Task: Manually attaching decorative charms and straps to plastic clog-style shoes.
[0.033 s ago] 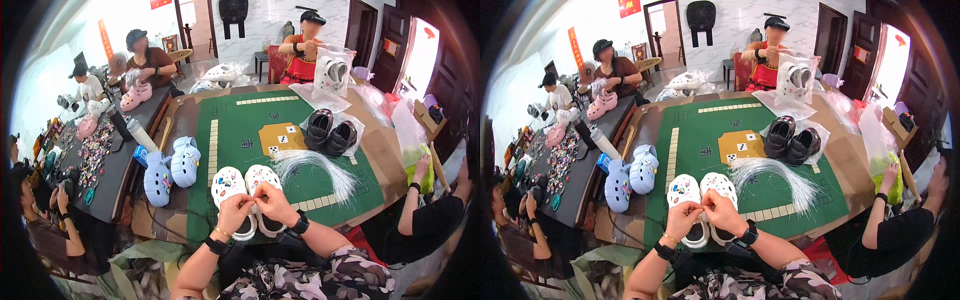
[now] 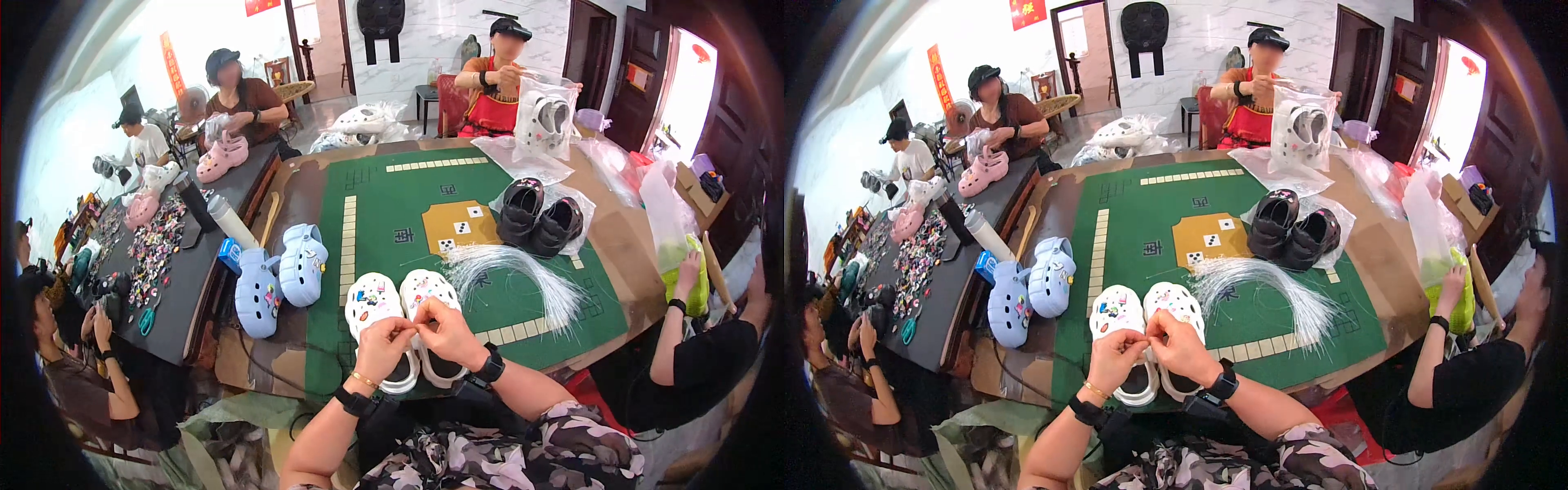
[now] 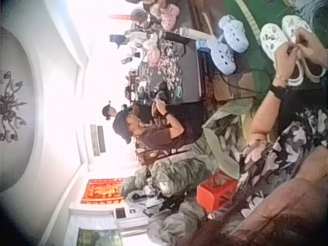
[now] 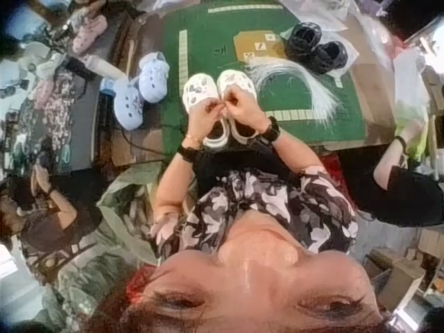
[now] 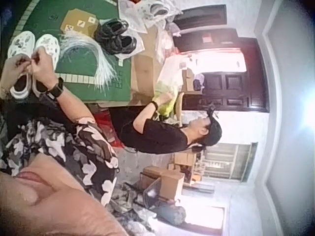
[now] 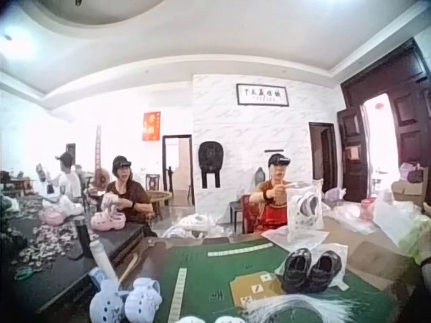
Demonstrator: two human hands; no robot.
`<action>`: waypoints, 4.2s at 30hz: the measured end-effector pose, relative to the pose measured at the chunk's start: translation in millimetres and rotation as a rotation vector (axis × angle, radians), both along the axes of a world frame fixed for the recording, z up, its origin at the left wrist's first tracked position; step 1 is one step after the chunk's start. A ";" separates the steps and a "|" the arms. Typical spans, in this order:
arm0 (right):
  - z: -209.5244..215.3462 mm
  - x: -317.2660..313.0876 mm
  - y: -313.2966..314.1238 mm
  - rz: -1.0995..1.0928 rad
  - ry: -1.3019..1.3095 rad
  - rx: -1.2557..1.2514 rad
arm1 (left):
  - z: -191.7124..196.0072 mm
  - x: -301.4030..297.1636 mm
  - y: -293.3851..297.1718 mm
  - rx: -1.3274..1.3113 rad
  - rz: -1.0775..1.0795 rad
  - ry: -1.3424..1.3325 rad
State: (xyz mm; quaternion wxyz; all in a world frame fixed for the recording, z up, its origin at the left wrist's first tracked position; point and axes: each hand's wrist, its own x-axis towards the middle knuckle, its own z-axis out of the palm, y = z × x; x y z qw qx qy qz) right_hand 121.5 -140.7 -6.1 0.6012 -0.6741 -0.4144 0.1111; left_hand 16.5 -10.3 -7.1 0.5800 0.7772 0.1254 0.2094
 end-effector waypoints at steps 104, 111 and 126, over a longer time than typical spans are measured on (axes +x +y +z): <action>1.4 1.7 -2.7 0.094 0.119 -0.089 | 7.9 3.2 0.6 0.804 -0.055 -0.032; -6.4 7.7 -4.0 -0.077 0.025 0.011 | 41.9 -12.8 10.0 0.775 0.025 -0.089; -10.6 -27.5 -50.9 0.072 -0.173 -0.280 | 211.0 -117.8 20.4 0.622 -0.200 -0.659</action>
